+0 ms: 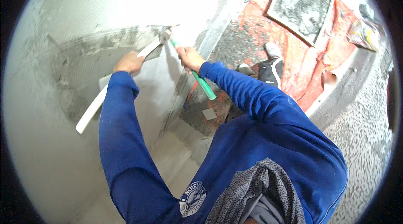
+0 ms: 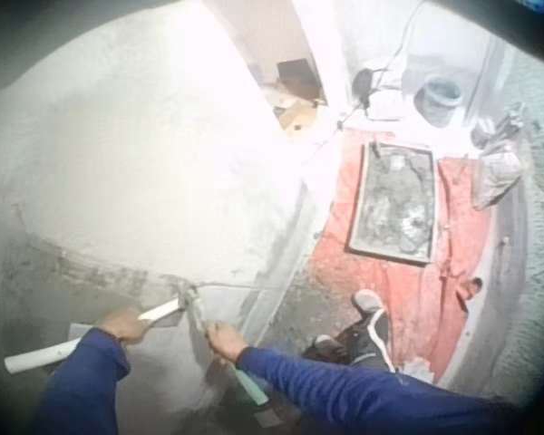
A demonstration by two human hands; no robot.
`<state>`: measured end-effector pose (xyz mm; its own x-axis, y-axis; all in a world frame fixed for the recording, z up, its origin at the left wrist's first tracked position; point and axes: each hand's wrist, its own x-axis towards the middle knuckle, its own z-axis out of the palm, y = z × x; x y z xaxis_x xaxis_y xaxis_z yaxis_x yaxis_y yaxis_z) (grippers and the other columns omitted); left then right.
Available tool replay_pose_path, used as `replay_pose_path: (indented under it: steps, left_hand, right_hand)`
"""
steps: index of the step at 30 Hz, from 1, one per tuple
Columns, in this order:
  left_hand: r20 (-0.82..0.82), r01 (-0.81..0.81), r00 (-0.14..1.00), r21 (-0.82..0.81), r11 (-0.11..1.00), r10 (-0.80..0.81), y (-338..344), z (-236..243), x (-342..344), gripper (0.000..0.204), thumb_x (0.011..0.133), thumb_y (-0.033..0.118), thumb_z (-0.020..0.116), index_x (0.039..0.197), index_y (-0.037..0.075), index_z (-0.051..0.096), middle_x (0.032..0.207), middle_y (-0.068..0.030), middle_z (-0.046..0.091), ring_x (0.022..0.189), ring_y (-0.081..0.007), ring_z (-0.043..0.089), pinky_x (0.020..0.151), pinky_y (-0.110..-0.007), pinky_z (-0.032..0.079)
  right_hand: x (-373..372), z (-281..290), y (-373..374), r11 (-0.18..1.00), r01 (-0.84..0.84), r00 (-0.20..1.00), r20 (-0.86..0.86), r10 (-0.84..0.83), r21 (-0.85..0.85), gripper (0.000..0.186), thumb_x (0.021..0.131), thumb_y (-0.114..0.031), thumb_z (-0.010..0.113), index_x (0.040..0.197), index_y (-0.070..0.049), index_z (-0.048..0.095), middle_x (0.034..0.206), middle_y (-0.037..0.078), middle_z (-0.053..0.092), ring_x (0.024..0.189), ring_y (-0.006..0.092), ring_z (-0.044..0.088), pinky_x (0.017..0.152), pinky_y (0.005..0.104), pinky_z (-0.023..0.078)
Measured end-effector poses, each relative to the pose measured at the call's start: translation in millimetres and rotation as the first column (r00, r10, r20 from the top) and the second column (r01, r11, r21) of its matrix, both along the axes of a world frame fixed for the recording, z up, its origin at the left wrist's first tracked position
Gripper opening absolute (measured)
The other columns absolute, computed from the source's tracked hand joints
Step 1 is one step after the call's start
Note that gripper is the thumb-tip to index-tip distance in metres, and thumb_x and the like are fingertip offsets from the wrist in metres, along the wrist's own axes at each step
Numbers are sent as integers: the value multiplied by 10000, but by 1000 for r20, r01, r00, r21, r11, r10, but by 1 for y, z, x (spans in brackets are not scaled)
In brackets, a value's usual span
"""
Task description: The person installs white ceramic tiles on a wall using a hammer and a white plastic tile float. They repeatedly tap the float to seat each tile into the mortar, adjust positions, and check alignment along the grout lines.
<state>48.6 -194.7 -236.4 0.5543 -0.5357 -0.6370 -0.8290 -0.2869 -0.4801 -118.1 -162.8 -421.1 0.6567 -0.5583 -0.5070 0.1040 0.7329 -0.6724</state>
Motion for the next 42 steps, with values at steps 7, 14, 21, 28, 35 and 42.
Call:
replay_pose_path:
  steps: [7,14,21,28,35,42]
  left_hand:
    - [64,-28,996,-379,925,57,107,-34,-7,389,921,418,541,1100,76,591,1009,-231,660,971,-432,616,828,-522,478]
    - [-353,-438,895,-815,380,273,237,-165,-42,282,895,223,629,1069,14,552,888,-230,643,835,-412,626,701,-469,466]
    - [-709,-858,514,-425,290,482,275,-238,-152,158,853,129,641,941,30,555,705,-63,598,594,-163,604,550,-345,472]
    - [-771,-933,359,-290,212,525,314,-329,-237,367,802,189,639,1075,-47,575,917,-260,650,899,-414,647,799,-467,496]
    - [-776,-951,307,-273,146,551,333,-448,-259,430,814,205,662,1153,-32,546,1014,-241,641,952,-371,643,832,-463,488]
    - [-784,-967,228,-253,39,577,351,-635,-230,376,835,215,640,1125,-19,587,1033,-234,647,965,-386,642,845,-474,495]
  right_hand:
    - [-113,-33,36,977,-206,977,70,202,54,435,962,-432,512,932,2,515,564,34,507,336,126,457,324,310,389]
    - [-204,-78,33,839,-543,788,-372,490,-44,310,823,-149,666,1031,46,544,657,96,597,446,172,576,436,343,468]
    - [-232,-147,-8,392,-920,264,-769,582,-19,373,742,-252,672,983,33,659,897,224,692,892,353,685,792,435,534]
    - [-225,-198,-33,172,-984,121,-890,440,-49,363,707,-240,614,933,37,676,880,235,685,867,385,676,780,457,534]
    - [-179,-264,-40,-39,-998,32,-896,442,-55,452,707,-372,680,1018,-45,665,976,208,672,969,366,645,838,445,508]
    - [-104,-434,-69,-626,-778,-128,-962,242,-54,252,770,-262,690,948,-84,689,862,166,687,860,354,671,733,471,528]
